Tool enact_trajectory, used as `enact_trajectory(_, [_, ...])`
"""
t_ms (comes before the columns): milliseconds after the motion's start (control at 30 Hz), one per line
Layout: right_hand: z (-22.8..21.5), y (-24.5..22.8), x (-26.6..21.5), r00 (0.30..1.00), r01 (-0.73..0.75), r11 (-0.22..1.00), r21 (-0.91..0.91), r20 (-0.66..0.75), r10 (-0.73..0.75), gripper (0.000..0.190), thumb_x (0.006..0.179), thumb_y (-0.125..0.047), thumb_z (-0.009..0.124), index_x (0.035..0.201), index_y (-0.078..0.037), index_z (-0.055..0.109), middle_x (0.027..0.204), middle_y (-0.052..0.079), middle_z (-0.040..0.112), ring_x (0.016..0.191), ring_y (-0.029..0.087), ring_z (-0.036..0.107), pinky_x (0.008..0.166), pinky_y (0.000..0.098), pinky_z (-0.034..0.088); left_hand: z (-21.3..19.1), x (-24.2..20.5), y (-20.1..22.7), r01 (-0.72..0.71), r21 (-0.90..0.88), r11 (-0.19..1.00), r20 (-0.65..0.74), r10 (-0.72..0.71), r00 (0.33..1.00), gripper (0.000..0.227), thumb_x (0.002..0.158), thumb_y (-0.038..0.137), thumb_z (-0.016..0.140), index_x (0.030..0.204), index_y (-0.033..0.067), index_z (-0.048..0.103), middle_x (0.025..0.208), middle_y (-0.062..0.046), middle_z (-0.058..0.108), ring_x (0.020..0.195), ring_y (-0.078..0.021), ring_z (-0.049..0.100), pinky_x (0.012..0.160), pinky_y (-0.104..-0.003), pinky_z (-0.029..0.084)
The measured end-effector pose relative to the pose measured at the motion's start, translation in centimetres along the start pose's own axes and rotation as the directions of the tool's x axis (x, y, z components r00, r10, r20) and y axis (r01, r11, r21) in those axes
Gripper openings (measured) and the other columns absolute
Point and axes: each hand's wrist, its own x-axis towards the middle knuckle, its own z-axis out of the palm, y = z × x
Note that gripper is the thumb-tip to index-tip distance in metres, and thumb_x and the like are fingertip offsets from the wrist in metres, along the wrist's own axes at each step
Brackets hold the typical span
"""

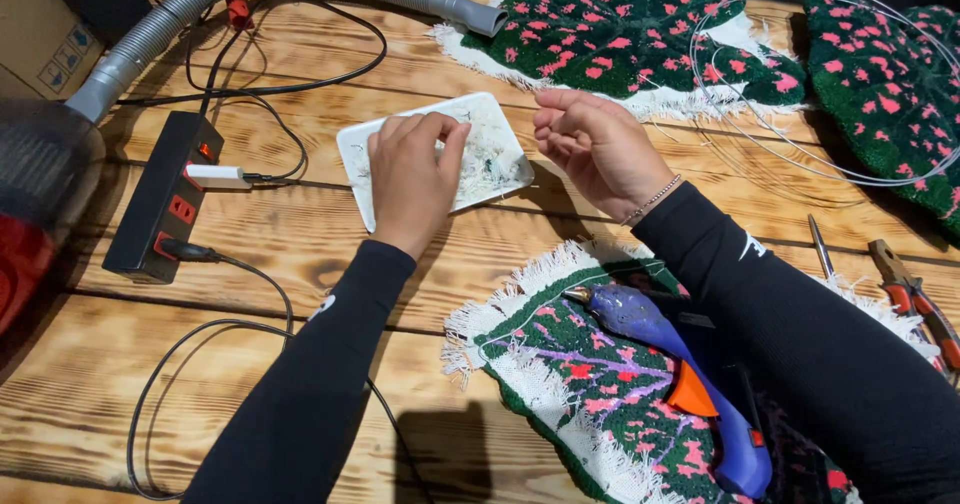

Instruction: Applying hot glue to the edge of a floral rug and attaching a white fringe.

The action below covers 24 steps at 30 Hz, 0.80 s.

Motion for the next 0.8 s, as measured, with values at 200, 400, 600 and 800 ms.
enact_trajectory(200, [-4.3, -0.4, -1.8, 0.998, 0.057, 0.979, -0.194, 0.027, -0.052, 0.022, 0.100, -0.004, 0.055, 0.119, 0.000, 0.063, 0.108, 0.005, 0.067, 0.095, 0.011, 0.064, 0.084, 0.0268, 0.052, -0.9, 1.1, -2.5, -0.213, 0.392, 0.895, -0.042, 0.249, 0.968, 0.028, 0.077, 0.023, 0.081, 0.104, 0.0141, 0.082, 0.135, -0.018, 0.063, 0.132, -0.0364, 0.044, 0.100, -0.051, 0.027])
enact_trajectory(400, [-5.4, -2.9, -11.1, 0.992, 0.088, 0.850, -0.520, -0.029, -0.120, 0.023, 0.098, -0.007, 0.059, 0.119, 0.000, 0.065, 0.113, 0.002, 0.066, 0.102, 0.010, 0.062, 0.087, 0.0275, 0.051, -2.5, 0.7, -2.2, -0.171, 0.307, 0.936, 0.026, 0.171, 0.985, 0.025, 0.090, 0.032, 0.088, 0.078, 0.0122, 0.079, 0.138, -0.010, 0.061, 0.137, -0.0346, 0.042, 0.107, -0.056, 0.025])
enact_trajectory(600, [-5.7, -2.6, -19.6, 0.976, 0.159, 0.341, -0.927, 0.096, -0.194, 0.038, 0.089, -0.023, 0.073, 0.121, -0.003, 0.067, 0.117, 0.007, 0.069, 0.111, 0.018, 0.064, 0.095, 0.0334, 0.050, -3.6, -2.3, 1.1, -0.159, 0.021, 0.987, 0.118, 0.156, 0.981, 0.023, 0.085, 0.032, 0.084, 0.076, 0.0113, 0.079, 0.119, -0.010, 0.072, 0.119, -0.0314, 0.056, 0.098, -0.047, 0.033])
enact_trajectory(800, [-5.7, -2.5, -22.2, 0.978, 0.152, 0.044, -0.987, 0.144, -0.153, 0.062, 0.072, -0.036, 0.082, 0.124, -0.006, 0.064, 0.121, 0.012, 0.066, 0.116, 0.030, 0.062, 0.098, 0.0388, 0.046, -5.1, -5.6, 6.2, -0.054, -0.154, 0.987, 0.347, 0.105, 0.932, 0.023, 0.086, 0.029, 0.079, 0.077, 0.0075, 0.077, 0.090, -0.006, 0.077, 0.089, -0.0275, 0.069, 0.081, -0.045, 0.042])
